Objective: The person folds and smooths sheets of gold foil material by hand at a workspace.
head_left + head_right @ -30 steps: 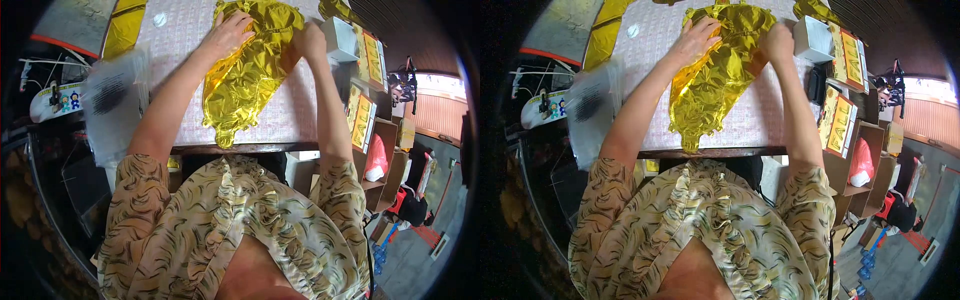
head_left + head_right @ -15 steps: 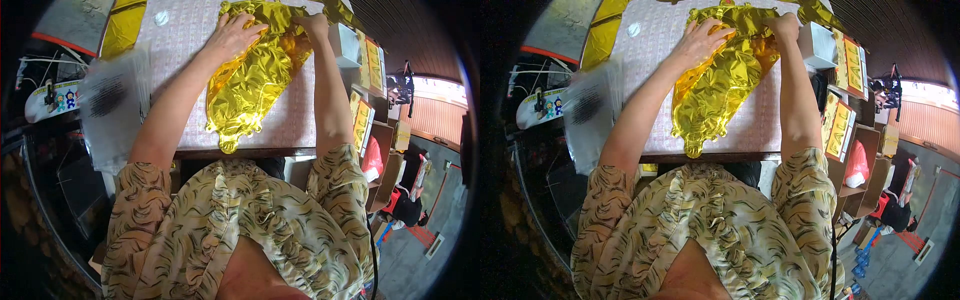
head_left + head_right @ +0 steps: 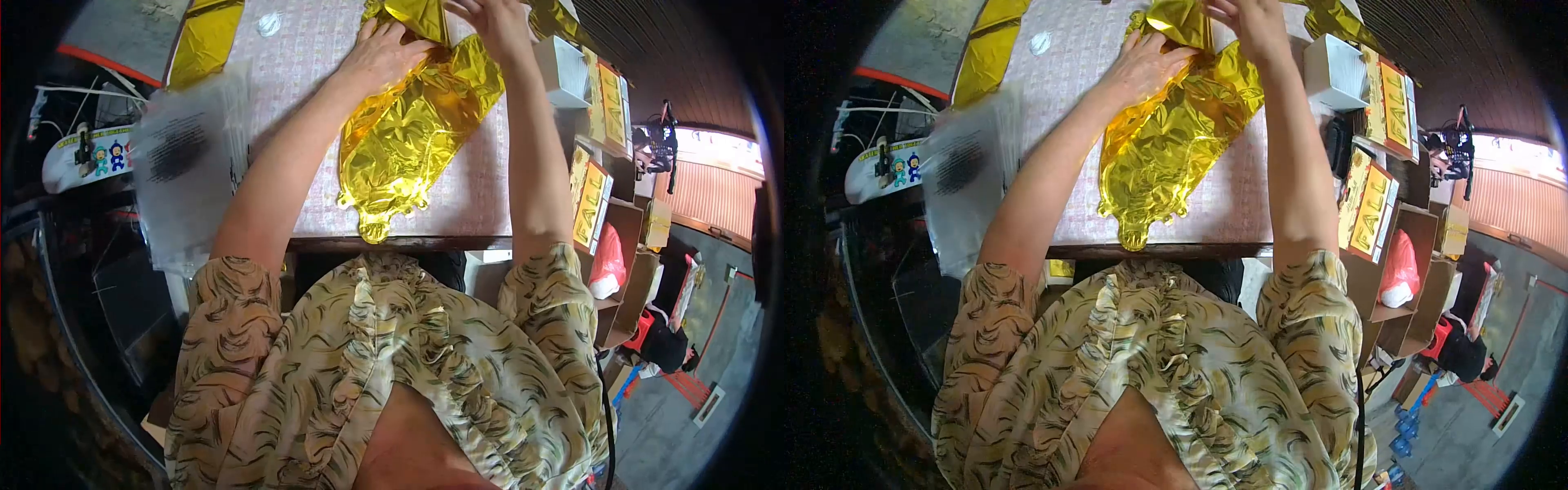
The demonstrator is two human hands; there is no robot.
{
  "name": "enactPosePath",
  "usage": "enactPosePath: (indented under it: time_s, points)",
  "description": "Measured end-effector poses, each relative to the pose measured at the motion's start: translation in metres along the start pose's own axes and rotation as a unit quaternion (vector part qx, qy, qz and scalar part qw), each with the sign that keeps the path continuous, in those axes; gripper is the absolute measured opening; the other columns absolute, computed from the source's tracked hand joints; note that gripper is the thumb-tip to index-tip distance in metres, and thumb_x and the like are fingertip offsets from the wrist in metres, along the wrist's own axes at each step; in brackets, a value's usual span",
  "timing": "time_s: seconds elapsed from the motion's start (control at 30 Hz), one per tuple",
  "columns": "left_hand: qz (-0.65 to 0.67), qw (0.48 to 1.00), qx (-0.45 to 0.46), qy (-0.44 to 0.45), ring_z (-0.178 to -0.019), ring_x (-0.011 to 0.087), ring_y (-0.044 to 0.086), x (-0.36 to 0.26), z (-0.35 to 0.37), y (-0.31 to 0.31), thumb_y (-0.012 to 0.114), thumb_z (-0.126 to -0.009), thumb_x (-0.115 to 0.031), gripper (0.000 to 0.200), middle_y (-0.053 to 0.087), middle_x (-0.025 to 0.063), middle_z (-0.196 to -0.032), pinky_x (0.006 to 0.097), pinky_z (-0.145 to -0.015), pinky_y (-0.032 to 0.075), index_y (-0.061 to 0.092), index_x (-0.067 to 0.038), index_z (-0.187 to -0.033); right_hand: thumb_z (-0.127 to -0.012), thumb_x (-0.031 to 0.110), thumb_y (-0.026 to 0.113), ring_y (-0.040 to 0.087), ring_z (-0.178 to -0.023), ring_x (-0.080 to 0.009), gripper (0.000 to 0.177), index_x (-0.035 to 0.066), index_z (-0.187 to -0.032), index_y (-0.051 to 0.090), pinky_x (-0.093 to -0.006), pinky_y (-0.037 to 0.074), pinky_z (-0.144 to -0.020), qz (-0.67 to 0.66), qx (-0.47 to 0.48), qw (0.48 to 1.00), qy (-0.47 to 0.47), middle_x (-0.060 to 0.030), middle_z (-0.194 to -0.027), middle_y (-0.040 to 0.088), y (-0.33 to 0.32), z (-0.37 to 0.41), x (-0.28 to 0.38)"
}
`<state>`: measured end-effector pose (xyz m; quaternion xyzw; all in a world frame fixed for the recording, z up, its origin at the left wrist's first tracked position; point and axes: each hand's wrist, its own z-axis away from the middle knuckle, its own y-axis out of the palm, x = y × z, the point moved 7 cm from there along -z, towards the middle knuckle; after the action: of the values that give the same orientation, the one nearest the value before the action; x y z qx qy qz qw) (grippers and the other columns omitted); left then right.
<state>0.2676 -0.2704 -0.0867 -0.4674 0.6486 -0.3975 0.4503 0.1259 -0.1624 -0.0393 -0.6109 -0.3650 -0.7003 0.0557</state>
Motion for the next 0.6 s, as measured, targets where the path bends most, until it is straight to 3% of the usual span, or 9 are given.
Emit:
enactPosePath:
  time_s: [0.03, 0.07, 0.1, 0.13, 0.2, 0.23, 0.3, 0.5, 0.6]
  points:
    - [0.003, 1.0, 0.007, 0.0, -0.139, 0.0304, 0.046, 0.001, 0.0, 0.0, 0.05, -0.107, -0.039, 0.039, 0.053, 0.0116, -0.142, 0.0565, -0.123, 0.021, 0.059, -0.037, -0.144, -0.095, 0.012, 0.064, 0.073, -0.092, -0.024, 0.024, -0.003, -0.111, 0.072, -0.0381, 0.057, -0.083, 0.161, -0.023, 0.982, -0.098, -0.0171, -0.105, 0.075, -0.018, 0.009, -0.001]
    - [0.003, 1.0, 0.007, -0.002, -0.139, 0.0304, 0.046, 0.002, 0.001, 0.001, 0.05, -0.107, -0.039, 0.039, 0.053, 0.0116, -0.142, 0.0565, -0.123, 0.021, 0.059, -0.037, -0.144, -0.091, 0.002, 0.062, 0.073, -0.083, -0.0176, 0.021, -0.004, -0.105, 0.076, -0.0318, 0.057, -0.082, 0.315, -0.047, 0.928, -0.193, -0.0111, -0.092, 0.078, -0.028, 0.021, 0.001]
    - [0.011, 1.0, 0.007, -0.001, -0.139, 0.0306, 0.046, 0.001, 0.001, 0.004, 0.049, -0.107, -0.04, 0.039, 0.054, 0.0119, -0.141, 0.0569, -0.122, 0.021, 0.058, -0.037, -0.145, -0.095, -0.007, 0.047, 0.073, -0.091, -0.0155, 0.034, -0.003, -0.115, 0.074, -0.0319, 0.056, -0.086, 0.523, -0.051, 0.83, -0.186, -0.0107, -0.103, 0.078, -0.027, 0.039, -0.001]
    - [0.017, 1.0, 0.006, 0.0, -0.139, 0.0308, 0.046, 0.002, 0.0, 0.005, 0.049, -0.107, -0.04, 0.039, 0.054, 0.0122, -0.14, 0.0572, -0.122, 0.022, 0.058, -0.037, -0.145, -0.087, 0.001, 0.057, 0.071, -0.1, -0.0357, 0.036, 0.011, -0.114, 0.078, -0.0453, 0.053, -0.094, 0.549, -0.082, 0.823, -0.119, -0.0136, -0.105, 0.077, -0.056, 0.038, -0.023]
    - [0.018, 1.0, 0.019, -0.008, -0.139, 0.031, 0.046, 0.003, -0.001, 0.004, 0.049, -0.107, -0.04, 0.039, 0.054, 0.0124, -0.14, 0.0573, -0.122, 0.022, 0.057, -0.037, -0.145, -0.086, 0.001, 0.059, 0.063, -0.109, -0.034, 0.039, 0.019, -0.114, 0.08, -0.0513, 0.043, -0.098, 0.683, -0.126, 0.695, -0.184, -0.0083, -0.11, 0.072, -0.04, 0.066, -0.021]
    - [0.019, 0.999, 0.034, -0.016, -0.139, 0.0311, 0.046, 0.005, -0.001, 0.008, 0.049, -0.107, -0.04, 0.04, 0.054, 0.0127, -0.14, 0.0574, -0.122, 0.022, 0.057, -0.037, -0.145, -0.086, 0.001, 0.059, 0.063, -0.109, -0.034, 0.039, 0.019, -0.114, 0.08, -0.0513, 0.043, -0.098, 0.683, -0.125, 0.696, -0.184, -0.0083, -0.11, 0.072, -0.038, 0.073, -0.024]
    - [0.017, 1.0, 0.016, -0.012, -0.139, 0.0314, 0.046, 0.005, 0.0, 0.01, 0.049, -0.106, -0.04, 0.04, 0.054, 0.0128, -0.14, 0.0576, -0.122, 0.022, 0.057, -0.037, -0.145, -0.086, 0.003, 0.061, 0.055, -0.114, -0.0309, 0.038, 0.021, -0.115, 0.079, -0.0509, 0.034, -0.101, 0.729, -0.113, 0.642, -0.209, -0.0051, -0.116, 0.066, -0.026, 0.084, -0.028]
    - [0.016, 1.0, -0.025, 0.002, -0.14, 0.0316, 0.046, 0.005, 0.0, 0.007, 0.05, -0.106, -0.039, 0.039, 0.054, 0.0137, -0.139, 0.0582, -0.121, 0.021, 0.06, -0.036, -0.143, -0.086, 0.001, 0.061, 0.051, -0.116, -0.0295, 0.045, 0.025, -0.119, 0.078, -0.0492, 0.031, -0.103, 0.685, -0.083, 0.695, -0.199, -0.0021, -0.124, 0.063, -0.017, 0.086, -0.037]
    - [0.018, 1.0, -0.011, 0.001, -0.138, 0.0308, 0.047, 0.005, 0.001, 0.005, 0.05, -0.106, -0.039, 0.039, 0.054, 0.0145, -0.138, 0.0583, -0.121, 0.021, 0.061, -0.034, -0.142, -0.094, 0.006, 0.053, 0.053, -0.121, -0.0304, 0.044, 0.031, -0.122, 0.076, -0.0512, 0.035, -0.104, 0.725, -0.082, 0.656, -0.194, 0.0016, -0.13, 0.064, -0.014, 0.086, -0.04]
